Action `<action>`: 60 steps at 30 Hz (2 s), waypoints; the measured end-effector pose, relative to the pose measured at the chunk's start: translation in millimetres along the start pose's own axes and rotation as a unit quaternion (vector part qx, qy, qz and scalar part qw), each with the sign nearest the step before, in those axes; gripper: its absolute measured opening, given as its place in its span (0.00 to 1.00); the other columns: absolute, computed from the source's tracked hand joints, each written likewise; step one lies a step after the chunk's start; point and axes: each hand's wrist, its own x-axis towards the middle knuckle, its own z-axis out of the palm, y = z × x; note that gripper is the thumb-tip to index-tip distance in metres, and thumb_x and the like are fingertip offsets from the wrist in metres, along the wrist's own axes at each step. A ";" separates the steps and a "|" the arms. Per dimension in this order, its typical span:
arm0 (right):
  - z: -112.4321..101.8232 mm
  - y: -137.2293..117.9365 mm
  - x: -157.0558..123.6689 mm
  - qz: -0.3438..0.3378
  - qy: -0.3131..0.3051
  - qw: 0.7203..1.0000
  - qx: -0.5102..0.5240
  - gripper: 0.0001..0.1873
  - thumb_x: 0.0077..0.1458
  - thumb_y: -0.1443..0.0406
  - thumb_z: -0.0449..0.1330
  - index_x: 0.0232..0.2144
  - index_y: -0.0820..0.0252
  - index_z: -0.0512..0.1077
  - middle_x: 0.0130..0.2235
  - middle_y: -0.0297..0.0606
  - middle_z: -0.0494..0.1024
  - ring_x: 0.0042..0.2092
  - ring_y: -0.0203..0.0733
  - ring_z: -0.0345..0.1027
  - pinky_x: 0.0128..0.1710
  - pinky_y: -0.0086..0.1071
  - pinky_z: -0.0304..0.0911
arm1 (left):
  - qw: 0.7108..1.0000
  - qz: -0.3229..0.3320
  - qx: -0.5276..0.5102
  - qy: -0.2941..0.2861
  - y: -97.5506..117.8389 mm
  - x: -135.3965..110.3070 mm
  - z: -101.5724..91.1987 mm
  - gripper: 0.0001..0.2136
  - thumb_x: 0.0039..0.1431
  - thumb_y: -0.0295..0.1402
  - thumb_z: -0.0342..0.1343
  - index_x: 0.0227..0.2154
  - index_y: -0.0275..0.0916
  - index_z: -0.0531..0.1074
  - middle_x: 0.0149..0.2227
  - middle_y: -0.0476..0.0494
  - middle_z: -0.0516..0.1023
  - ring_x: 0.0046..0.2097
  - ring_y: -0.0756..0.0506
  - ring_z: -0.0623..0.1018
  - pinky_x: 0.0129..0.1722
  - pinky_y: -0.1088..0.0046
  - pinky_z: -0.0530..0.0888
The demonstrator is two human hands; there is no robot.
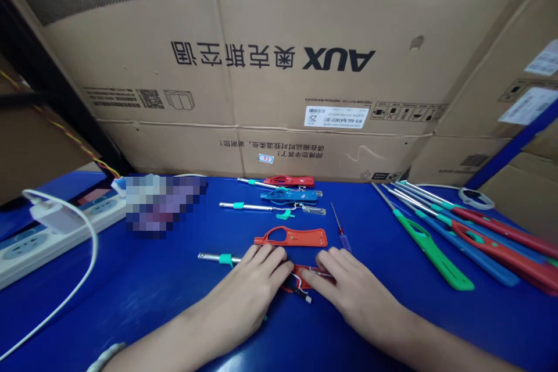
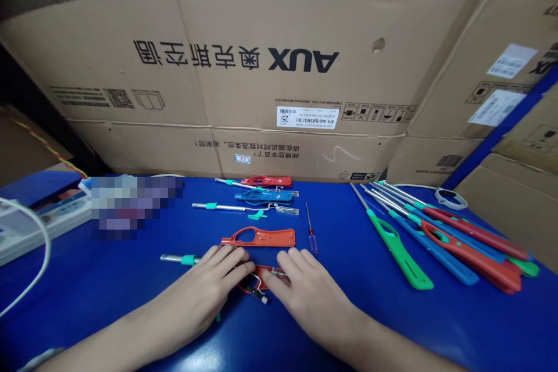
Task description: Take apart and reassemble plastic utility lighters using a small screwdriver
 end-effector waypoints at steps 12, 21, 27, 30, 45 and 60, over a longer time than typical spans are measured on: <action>-24.1 -0.6 5.9 0.109 -0.069 0.974 0.188 0.12 0.61 0.71 0.50 0.41 0.56 0.72 0.40 0.40 0.68 0.40 0.43 0.60 0.41 0.38 0.56 | 1.000 0.020 -0.009 -0.003 10.8 1.3 -14.1 0.14 0.61 0.21 0.46 0.47 0.36 0.68 0.43 0.41 0.69 0.44 0.41 0.69 0.47 0.60 0.68; -17.4 -8.8 1.6 0.074 -0.054 0.975 0.200 0.04 0.57 0.65 0.58 0.31 0.59 0.66 0.38 0.38 0.70 0.38 0.43 0.60 0.39 0.37 0.55 | 0.999 0.023 -0.022 0.017 3.2 0.7 -14.0 0.16 0.63 0.24 0.47 0.53 0.36 0.64 0.46 0.39 0.68 0.47 0.40 0.69 0.49 0.58 0.68; -18.5 -4.8 2.1 0.097 -0.033 0.972 0.210 0.05 0.61 0.68 0.53 0.32 0.59 0.66 0.35 0.37 0.70 0.36 0.41 0.60 0.39 0.36 0.55 | 0.999 0.008 -0.044 0.019 -3.4 0.7 -15.0 0.13 0.63 0.24 0.48 0.50 0.37 0.65 0.44 0.40 0.71 0.46 0.40 0.70 0.48 0.59 0.68; -19.5 -2.0 4.0 0.118 -0.032 0.969 0.214 0.05 0.61 0.68 0.54 0.32 0.59 0.67 0.35 0.37 0.70 0.36 0.41 0.61 0.39 0.36 0.55 | 0.998 0.008 -0.056 0.013 -5.2 1.5 -14.7 0.13 0.64 0.24 0.49 0.50 0.37 0.65 0.43 0.42 0.71 0.45 0.41 0.70 0.48 0.60 0.68; -13.1 -0.5 4.4 0.150 -0.016 0.967 0.204 0.05 0.58 0.70 0.57 0.30 0.57 0.67 0.32 0.32 0.71 0.35 0.38 0.65 0.39 0.33 0.56 | 0.998 0.031 -0.060 0.014 -6.9 3.1 -14.6 0.09 0.66 0.24 0.45 0.43 0.38 0.69 0.40 0.43 0.69 0.41 0.43 0.69 0.44 0.63 0.67; -15.4 -2.7 2.3 0.128 0.021 0.969 0.209 0.11 0.63 0.65 0.54 0.28 0.58 0.67 0.29 0.33 0.71 0.31 0.37 0.62 0.36 0.33 0.54 | 0.997 0.028 -0.063 0.022 -6.3 2.2 -13.7 0.07 0.66 0.25 0.45 0.42 0.38 0.67 0.40 0.43 0.70 0.42 0.43 0.69 0.44 0.66 0.67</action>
